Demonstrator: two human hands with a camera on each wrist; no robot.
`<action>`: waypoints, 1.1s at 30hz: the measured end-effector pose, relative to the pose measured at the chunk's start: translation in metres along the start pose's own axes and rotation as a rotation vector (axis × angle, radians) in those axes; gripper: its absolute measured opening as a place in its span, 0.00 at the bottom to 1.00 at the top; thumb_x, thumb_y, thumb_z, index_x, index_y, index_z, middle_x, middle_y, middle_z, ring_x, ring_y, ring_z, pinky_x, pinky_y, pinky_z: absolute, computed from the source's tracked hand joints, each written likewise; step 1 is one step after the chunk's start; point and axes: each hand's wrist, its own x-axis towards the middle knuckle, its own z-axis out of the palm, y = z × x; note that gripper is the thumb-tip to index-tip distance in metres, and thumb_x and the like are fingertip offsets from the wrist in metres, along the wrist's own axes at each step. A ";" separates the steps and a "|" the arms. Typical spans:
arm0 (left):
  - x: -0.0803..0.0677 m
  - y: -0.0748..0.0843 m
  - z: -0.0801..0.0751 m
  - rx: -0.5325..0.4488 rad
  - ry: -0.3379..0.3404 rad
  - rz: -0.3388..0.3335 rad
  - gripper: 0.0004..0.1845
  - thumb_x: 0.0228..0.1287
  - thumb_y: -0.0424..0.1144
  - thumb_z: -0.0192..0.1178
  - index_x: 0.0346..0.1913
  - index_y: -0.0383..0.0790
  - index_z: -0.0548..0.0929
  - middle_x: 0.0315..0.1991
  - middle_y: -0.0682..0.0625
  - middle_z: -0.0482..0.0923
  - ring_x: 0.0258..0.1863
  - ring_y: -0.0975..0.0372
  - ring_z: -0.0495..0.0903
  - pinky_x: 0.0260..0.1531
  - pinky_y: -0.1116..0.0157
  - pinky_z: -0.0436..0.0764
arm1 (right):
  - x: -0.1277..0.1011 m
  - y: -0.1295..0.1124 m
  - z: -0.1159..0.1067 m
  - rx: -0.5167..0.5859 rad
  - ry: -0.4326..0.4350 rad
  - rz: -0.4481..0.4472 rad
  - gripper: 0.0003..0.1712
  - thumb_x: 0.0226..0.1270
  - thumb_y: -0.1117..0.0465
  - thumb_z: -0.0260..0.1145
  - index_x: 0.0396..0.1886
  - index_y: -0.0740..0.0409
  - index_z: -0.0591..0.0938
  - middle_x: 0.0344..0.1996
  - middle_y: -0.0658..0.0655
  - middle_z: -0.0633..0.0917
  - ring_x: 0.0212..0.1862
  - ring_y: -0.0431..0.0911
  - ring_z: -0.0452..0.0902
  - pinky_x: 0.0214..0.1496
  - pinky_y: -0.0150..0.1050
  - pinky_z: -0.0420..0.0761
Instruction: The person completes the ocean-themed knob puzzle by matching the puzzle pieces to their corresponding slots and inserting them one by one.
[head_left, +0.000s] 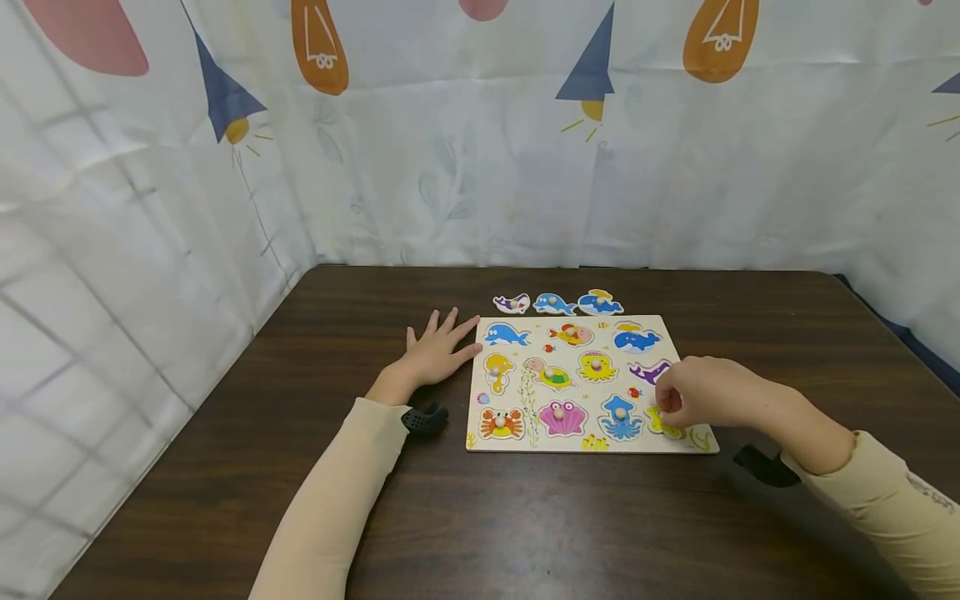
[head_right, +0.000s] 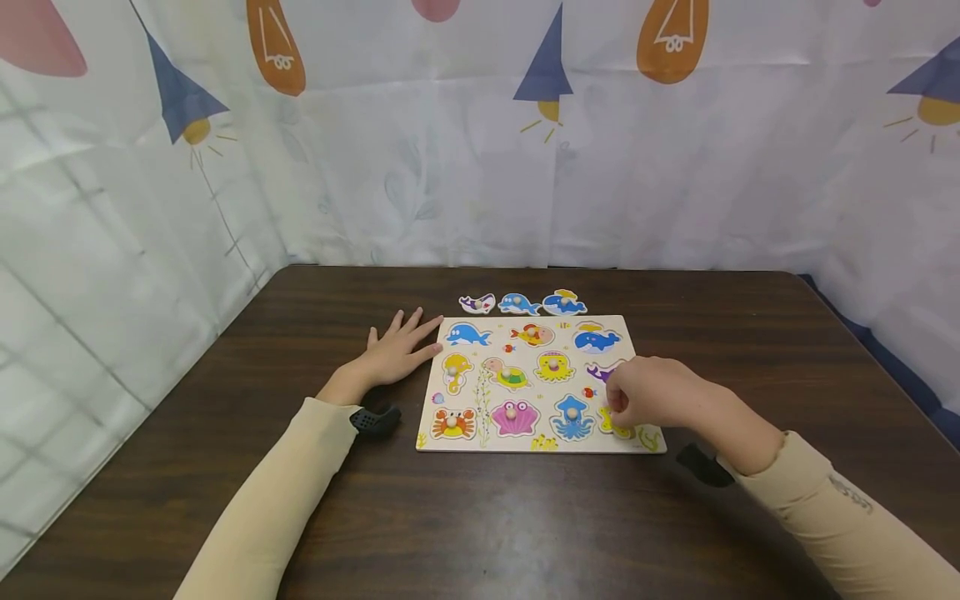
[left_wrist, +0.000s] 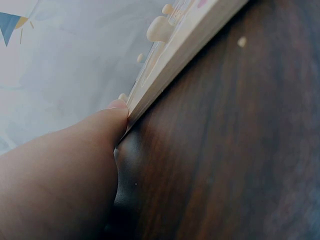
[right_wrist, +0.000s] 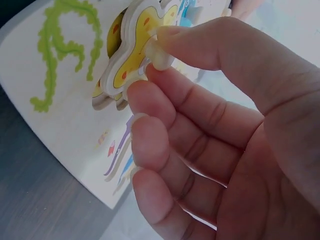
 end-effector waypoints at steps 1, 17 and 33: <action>0.000 0.000 0.000 -0.001 0.001 0.000 0.37 0.80 0.62 0.44 0.84 0.57 0.50 0.84 0.42 0.37 0.80 0.41 0.31 0.68 0.29 0.31 | 0.000 0.000 0.000 -0.006 0.002 0.000 0.07 0.56 0.55 0.77 0.28 0.47 0.85 0.23 0.43 0.78 0.28 0.41 0.71 0.29 0.38 0.71; 0.000 0.000 0.001 0.000 0.001 0.004 0.37 0.80 0.63 0.44 0.84 0.57 0.50 0.83 0.42 0.37 0.80 0.41 0.32 0.68 0.28 0.32 | 0.000 0.000 -0.001 -0.028 -0.006 0.015 0.09 0.55 0.57 0.78 0.25 0.48 0.83 0.22 0.45 0.77 0.27 0.41 0.70 0.27 0.38 0.70; -0.001 0.000 0.000 0.002 0.003 0.005 0.37 0.80 0.62 0.43 0.84 0.57 0.50 0.83 0.42 0.37 0.80 0.41 0.32 0.68 0.29 0.31 | 0.000 0.005 -0.003 0.009 -0.029 0.032 0.08 0.58 0.54 0.78 0.28 0.48 0.85 0.24 0.44 0.79 0.29 0.42 0.71 0.30 0.39 0.71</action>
